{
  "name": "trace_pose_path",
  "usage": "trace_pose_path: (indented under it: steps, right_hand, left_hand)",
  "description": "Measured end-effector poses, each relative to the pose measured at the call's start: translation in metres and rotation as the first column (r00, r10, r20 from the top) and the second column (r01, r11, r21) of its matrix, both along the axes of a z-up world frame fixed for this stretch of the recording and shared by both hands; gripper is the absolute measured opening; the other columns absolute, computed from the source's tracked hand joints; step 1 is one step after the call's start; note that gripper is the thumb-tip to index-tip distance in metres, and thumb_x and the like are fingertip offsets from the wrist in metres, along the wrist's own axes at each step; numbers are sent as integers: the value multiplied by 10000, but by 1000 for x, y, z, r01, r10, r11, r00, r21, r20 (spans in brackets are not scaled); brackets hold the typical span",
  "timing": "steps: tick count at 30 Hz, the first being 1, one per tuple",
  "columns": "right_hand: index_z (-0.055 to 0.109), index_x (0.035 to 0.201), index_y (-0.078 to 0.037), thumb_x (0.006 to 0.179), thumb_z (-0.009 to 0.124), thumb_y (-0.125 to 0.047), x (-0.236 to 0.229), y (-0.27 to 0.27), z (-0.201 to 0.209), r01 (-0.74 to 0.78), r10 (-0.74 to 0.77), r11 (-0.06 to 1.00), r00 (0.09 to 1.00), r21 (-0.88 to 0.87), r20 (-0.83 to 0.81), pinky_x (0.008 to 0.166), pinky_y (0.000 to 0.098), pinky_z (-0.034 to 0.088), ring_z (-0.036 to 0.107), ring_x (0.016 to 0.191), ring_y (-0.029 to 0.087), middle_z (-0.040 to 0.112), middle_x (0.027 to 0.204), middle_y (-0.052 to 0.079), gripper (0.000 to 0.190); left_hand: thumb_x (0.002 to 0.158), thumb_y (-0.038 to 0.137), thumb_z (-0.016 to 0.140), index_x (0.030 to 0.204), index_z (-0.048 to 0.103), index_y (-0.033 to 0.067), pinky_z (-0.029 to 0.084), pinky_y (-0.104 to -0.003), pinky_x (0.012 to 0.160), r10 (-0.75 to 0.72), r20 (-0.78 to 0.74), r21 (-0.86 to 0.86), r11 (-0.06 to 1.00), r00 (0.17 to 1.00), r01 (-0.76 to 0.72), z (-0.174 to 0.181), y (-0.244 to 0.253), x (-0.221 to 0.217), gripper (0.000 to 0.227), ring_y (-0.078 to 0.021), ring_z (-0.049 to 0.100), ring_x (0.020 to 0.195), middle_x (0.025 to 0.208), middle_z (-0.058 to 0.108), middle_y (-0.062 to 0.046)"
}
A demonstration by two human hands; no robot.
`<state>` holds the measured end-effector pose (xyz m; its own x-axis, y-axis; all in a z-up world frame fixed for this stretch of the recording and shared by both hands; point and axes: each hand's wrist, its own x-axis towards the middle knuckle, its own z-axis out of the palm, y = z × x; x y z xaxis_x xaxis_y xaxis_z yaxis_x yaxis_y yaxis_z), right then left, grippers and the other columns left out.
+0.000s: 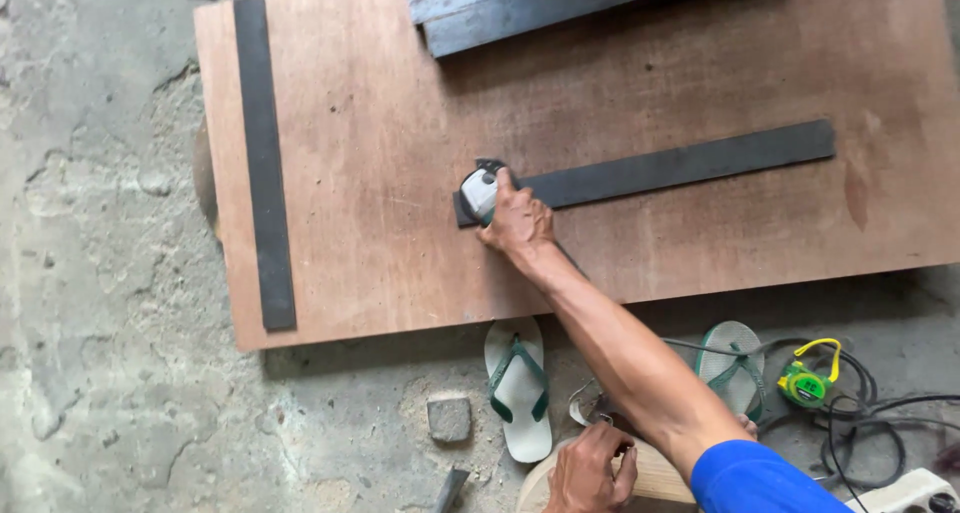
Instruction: Attaching a sanding disc to an angle grinder and sanding metal bars on a workshop floor.
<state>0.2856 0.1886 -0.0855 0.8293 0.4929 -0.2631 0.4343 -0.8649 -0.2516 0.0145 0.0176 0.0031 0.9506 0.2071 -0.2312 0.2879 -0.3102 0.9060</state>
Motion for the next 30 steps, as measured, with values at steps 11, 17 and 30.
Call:
trace_pose_path:
  steps: [11,17,30]
  right_hand:
    - [451,1346,-58,726,898,-337,10,-18,1,46,-40,993,998,106,-55,477,395,594,668,560,254,657,816,171,814]
    - [473,1280,51,774,790,-364,74,-116,12,178,-182,980,982,90,48,302,367,491,604,388,220,681,703,137,727]
    - [493,1340,-45,712,862,-427,200,-366,10,575,-597,802,785,163,169,641,537,550,678,710,473,672,884,264,823]
  left_hand:
    - [804,109,692,904,690,82,565,-374,607,27,60,49,998,998,-30,-12,-4,-3,104,-270,658,652,818,680,-101]
    - [832,157,667,917,702,103,565,-365,627,0,-63,45,999,998,3,-8,-1,-2,107,-261,680,691,849,691,-77]
    - [787,107,696,843,711,112,514,-281,509,52,11,8,999,999,-52,-25,-8,-13,58,-172,590,539,713,641,-39]
